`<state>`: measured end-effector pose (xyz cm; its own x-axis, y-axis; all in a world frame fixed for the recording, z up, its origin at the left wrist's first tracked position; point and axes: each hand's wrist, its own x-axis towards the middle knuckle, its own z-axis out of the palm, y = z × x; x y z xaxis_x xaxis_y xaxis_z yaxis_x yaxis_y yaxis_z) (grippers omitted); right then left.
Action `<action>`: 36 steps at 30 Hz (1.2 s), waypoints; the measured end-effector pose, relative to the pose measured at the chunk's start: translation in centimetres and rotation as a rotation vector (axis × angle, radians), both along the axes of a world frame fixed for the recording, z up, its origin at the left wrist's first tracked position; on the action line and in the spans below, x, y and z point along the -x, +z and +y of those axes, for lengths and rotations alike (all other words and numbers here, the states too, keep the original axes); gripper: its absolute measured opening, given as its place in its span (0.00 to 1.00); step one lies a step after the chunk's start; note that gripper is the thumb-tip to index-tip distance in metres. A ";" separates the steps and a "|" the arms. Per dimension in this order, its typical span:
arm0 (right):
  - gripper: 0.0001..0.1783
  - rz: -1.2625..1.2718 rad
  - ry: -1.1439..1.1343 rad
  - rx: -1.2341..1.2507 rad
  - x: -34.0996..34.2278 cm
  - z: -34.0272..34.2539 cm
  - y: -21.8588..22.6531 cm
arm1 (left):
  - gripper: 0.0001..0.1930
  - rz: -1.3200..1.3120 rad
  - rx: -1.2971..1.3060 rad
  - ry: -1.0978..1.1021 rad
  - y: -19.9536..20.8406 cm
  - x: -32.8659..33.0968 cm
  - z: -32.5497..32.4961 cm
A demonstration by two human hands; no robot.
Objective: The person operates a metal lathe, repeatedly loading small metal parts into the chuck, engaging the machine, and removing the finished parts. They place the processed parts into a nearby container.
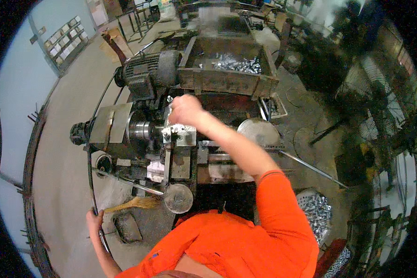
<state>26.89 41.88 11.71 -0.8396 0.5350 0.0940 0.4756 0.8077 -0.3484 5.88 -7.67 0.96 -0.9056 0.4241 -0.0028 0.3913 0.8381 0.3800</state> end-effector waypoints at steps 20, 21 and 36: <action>0.22 0.114 -0.857 0.053 -41.9 -1.0 -4.1 | 0.16 -0.198 -0.107 -0.685 -7.3 -3.5 21.9; 0.16 0.097 -0.984 0.078 -45.7 -3.3 -5.8 | 0.17 -0.235 -0.049 -0.696 -6.6 -3.8 23.0; 0.25 -0.999 -1.195 0.320 -52.6 -9.5 -21.9 | 0.19 0.000 -0.137 -0.660 -8.2 -2.8 22.9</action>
<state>79.53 32.37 -10.15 0.4077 0.7918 -0.4548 0.8868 -0.2244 0.4041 8.69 15.21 -7.27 -0.4564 0.8852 0.0903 0.8049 0.3675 0.4660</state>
